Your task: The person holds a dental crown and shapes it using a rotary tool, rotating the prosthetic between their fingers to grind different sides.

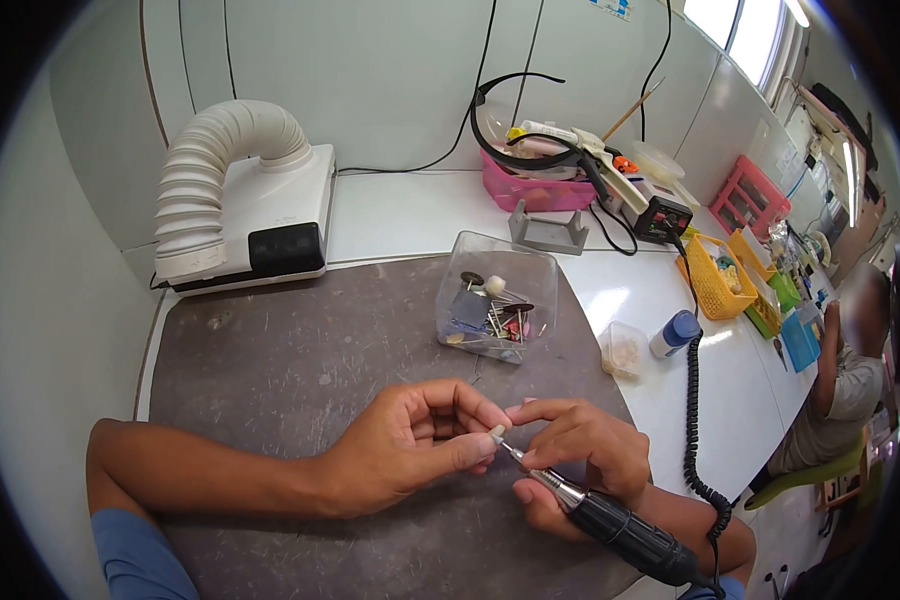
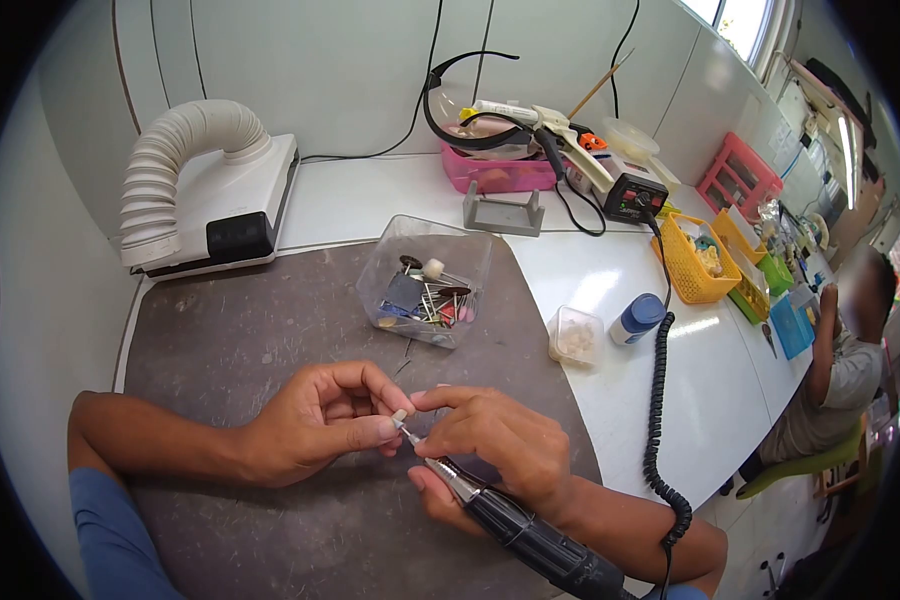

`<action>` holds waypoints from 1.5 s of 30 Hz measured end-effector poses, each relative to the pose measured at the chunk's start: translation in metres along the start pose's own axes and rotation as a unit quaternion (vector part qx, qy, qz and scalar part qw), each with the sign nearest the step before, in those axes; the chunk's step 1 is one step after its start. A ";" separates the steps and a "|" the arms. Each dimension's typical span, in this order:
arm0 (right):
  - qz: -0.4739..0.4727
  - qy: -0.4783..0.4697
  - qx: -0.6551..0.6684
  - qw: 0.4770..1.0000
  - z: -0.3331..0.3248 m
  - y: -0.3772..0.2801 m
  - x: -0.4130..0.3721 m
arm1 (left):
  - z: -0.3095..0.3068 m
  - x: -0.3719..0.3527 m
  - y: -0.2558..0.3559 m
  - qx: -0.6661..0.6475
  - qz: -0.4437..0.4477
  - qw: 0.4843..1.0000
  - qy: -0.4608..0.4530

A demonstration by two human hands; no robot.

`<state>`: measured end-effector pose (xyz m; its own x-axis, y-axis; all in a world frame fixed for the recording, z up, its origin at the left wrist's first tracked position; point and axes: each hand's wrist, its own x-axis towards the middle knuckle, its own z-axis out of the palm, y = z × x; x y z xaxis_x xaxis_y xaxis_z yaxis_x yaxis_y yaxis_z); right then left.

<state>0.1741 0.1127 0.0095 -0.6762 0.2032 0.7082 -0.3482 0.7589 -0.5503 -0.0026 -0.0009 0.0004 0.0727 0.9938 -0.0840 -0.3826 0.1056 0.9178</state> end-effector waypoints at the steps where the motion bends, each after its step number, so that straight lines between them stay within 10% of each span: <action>1: -0.007 -0.004 0.001 1.000 0.000 0.000 0.000 | 0.000 0.000 0.000 0.001 0.003 1.000 -0.001; 45: 0.018 0.001 -0.003 1.000 0.000 0.003 -0.004 | 0.000 0.000 0.001 0.009 -0.001 1.000 0.007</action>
<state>0.1762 0.1146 0.0046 -0.6873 0.2310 0.6887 -0.3202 0.7547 -0.5727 -0.0027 -0.0008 0.0018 0.0613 0.9940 -0.0909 -0.3668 0.1071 0.9241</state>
